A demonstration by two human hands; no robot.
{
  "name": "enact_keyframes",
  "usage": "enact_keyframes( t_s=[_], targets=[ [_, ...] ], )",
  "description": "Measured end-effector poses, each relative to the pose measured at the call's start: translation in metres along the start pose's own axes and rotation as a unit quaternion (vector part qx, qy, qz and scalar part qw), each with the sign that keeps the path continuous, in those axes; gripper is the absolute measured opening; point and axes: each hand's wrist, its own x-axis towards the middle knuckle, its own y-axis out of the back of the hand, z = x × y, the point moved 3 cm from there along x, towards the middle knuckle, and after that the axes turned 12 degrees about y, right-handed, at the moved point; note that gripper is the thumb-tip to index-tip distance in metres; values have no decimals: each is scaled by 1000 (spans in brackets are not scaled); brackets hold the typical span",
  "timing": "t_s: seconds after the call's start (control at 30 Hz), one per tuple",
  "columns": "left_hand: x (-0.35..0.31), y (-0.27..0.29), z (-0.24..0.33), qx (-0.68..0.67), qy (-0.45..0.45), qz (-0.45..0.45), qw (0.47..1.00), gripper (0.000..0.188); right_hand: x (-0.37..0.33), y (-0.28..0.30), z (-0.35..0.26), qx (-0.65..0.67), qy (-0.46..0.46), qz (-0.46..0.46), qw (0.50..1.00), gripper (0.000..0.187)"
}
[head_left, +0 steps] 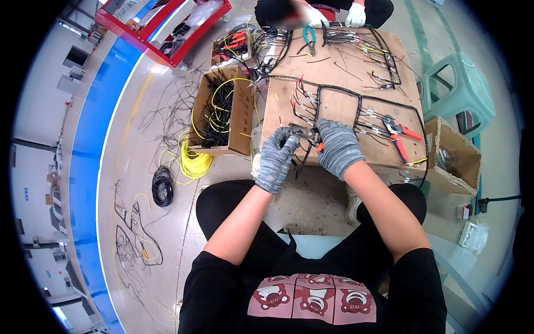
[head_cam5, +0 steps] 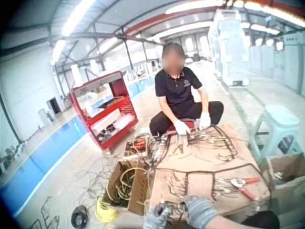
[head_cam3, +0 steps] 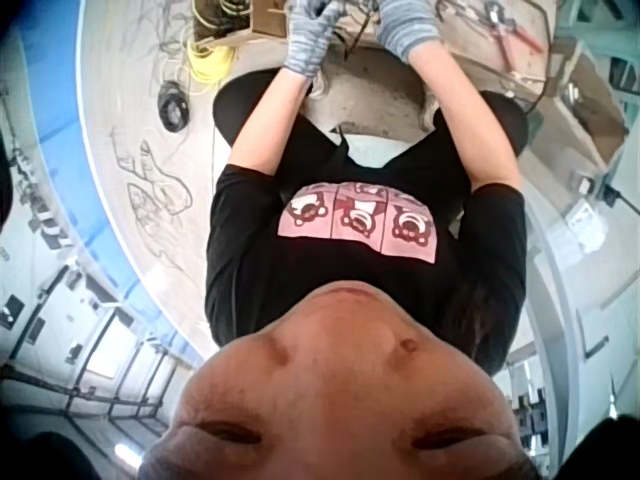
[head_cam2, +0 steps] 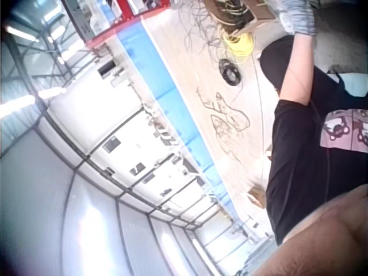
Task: The person sits on the floor and uses pliers to strip insulation from black wires, then twists the exposed ends. They repeat this process on multiple wires laid out on a cardboard work surface.
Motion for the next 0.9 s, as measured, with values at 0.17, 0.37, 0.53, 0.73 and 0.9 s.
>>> enact_keyframes(
  t_s=[0.17, 0.37, 0.53, 0.73, 0.9],
  targets=[
    [-4, -1, 4, 5, -6, 13, 1000, 10, 2, 1, -6, -14, 1, 6, 1000, 32],
    [-5, -2, 8, -6, -19, 30, 999, 10, 2, 2, -7, -10, -7, 11, 1000, 33],
    [-6, -5, 10, 1, 0, 29, 1000, 10, 1, 4, -8, -34, -7, 13, 999, 33],
    [0, 2, 2, 9, -9, 21, 1000, 11, 2, 7, -7, 9, -22, -29, 999, 29],
    [-3, -4, 9, -18, -6, 28, 999, 9, 1, 3, -5, 34, -21, -12, 999, 30]
  ],
)
